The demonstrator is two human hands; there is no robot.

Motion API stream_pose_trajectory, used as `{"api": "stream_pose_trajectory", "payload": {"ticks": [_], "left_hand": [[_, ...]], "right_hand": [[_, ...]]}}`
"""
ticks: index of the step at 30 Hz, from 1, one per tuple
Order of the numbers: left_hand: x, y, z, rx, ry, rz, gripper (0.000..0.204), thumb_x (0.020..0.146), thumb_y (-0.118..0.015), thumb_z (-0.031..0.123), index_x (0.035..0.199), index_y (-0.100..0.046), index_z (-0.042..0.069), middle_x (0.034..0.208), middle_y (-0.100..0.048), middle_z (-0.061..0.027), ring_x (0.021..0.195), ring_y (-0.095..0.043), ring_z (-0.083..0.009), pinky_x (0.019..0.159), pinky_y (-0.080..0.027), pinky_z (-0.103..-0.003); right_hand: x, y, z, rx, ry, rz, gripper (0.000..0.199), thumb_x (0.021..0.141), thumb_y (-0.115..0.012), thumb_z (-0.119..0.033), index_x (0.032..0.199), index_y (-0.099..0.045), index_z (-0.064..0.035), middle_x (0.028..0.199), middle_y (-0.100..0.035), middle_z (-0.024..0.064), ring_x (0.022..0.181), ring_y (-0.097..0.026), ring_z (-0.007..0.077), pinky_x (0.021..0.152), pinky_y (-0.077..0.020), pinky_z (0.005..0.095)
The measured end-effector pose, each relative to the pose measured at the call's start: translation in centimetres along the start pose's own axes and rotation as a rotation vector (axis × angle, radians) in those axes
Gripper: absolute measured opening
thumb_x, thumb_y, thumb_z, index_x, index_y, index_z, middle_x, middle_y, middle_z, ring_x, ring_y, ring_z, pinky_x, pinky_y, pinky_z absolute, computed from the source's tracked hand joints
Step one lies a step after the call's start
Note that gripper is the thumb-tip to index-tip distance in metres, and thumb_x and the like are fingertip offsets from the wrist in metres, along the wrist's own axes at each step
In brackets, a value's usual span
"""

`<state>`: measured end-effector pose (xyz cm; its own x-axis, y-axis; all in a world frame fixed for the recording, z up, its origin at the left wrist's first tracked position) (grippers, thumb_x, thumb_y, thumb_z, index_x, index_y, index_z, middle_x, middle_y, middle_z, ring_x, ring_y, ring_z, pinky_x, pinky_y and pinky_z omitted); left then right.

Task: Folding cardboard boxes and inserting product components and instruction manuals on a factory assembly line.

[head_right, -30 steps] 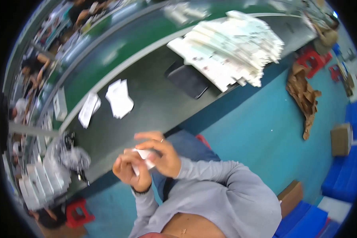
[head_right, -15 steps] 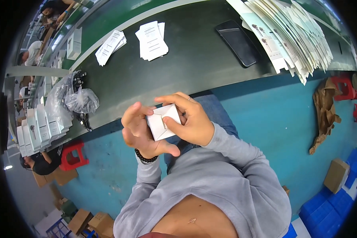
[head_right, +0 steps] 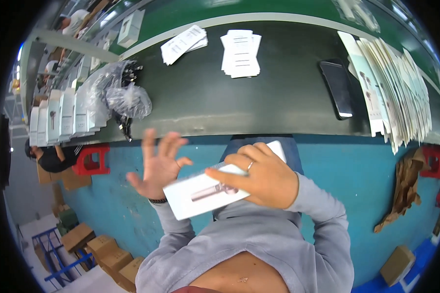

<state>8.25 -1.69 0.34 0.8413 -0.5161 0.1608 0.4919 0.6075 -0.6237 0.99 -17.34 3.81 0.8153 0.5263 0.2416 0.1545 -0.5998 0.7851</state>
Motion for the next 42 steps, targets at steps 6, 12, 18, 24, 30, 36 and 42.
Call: {"api": "stream_pose_trajectory", "payload": {"ticks": [6,12,18,24,30,36,42], "left_hand": [[-5.4,0.5,-4.5,0.404,0.746,-0.487,0.104,0.068,-0.077,0.022,0.142,-0.004,0.007,0.135,-0.034,-0.0197,0.124,-0.037,-0.0261,0.095,-0.036,-0.037],[-6.5,3.8,-3.0,0.585,0.517,-0.219,0.101,0.066,-0.074,0.006,0.142,-0.006,0.004,0.133,-0.038,-0.0103,0.125,-0.035,-0.0208,0.101,-0.028,-0.035],[-7.7,5.3,-4.9,0.452,0.524,-0.057,0.089,0.066,-0.073,0.005,0.138,-0.02,0.003,0.133,-0.038,-0.0083,0.125,-0.033,-0.0191,0.102,-0.025,-0.035],[-5.9,4.1,-5.1,0.454,0.46,-0.171,0.087,0.066,-0.072,0.008,0.137,-0.022,0.003,0.133,-0.038,-0.0086,0.125,-0.034,-0.0197,0.102,-0.025,-0.036],[-5.7,5.1,-6.0,0.371,0.469,-0.103,0.091,0.067,-0.077,0.021,0.137,-0.021,0.003,0.132,-0.039,-0.0089,0.123,-0.037,-0.02,0.101,-0.028,-0.035],[-4.9,5.1,-6.5,0.3,0.391,0.051,0.096,0.067,-0.079,0.035,0.137,-0.023,0.003,0.131,-0.04,-0.0094,0.121,-0.039,-0.0202,0.099,-0.032,-0.035],[-4.2,4.8,-6.6,0.297,0.351,0.051,0.089,0.067,-0.079,0.028,0.135,-0.027,0.004,0.13,-0.042,-0.0095,0.12,-0.04,-0.0204,0.099,-0.032,-0.035]], "right_hand": [[4.7,-0.3,-3.7,-0.208,0.39,0.055,0.037,0.066,-0.066,-0.023,0.102,-0.062,-0.0185,0.103,-0.056,0.0063,0.097,-0.052,0.0264,0.087,-0.0389,0.0476],[8.9,5.1,12.0,-0.546,-0.034,0.341,0.049,0.067,-0.073,-0.024,0.112,-0.057,-0.0123,0.117,-0.053,0.0124,0.106,-0.049,0.0323,0.09,-0.0409,0.0392],[9.9,2.8,18.0,-0.529,-0.33,-0.109,0.048,0.072,-0.07,-0.025,0.116,-0.056,-0.0131,0.118,-0.053,0.0113,0.107,-0.05,0.0294,0.089,-0.043,0.0362],[10.3,3.3,19.1,-0.465,-0.217,-0.099,0.026,0.079,-0.062,-0.022,0.101,-0.064,-0.0092,0.108,-0.059,0.0128,0.099,-0.054,0.03,0.084,-0.0444,0.037],[9.6,5.1,19.0,-0.49,-0.296,0.096,0.018,0.085,-0.053,-0.023,0.089,-0.065,-0.0106,0.078,-0.064,0.0124,0.074,-0.061,0.0307,0.068,-0.0485,0.0398],[9.2,4.9,17.2,-0.53,-0.123,0.191,0.014,0.083,-0.056,-0.023,0.08,-0.063,-0.011,0.072,-0.064,0.0098,0.065,-0.061,0.0298,0.061,-0.0486,0.0386],[8.7,4.5,18.1,-0.422,-0.179,0.052,0.014,0.079,-0.063,-0.02,0.081,-0.065,-0.0063,0.072,-0.063,0.0124,0.062,-0.06,0.0269,0.057,-0.0466,0.0323]]}}
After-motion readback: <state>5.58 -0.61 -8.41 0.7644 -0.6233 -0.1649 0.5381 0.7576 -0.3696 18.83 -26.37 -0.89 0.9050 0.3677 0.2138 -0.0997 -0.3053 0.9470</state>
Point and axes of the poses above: each hand's wrist, its own x-axis towards the middle knuckle, its own y-axis out of the back of the hand, z = x × y, the point moved 8 cm from there along x, towards the middle knuckle
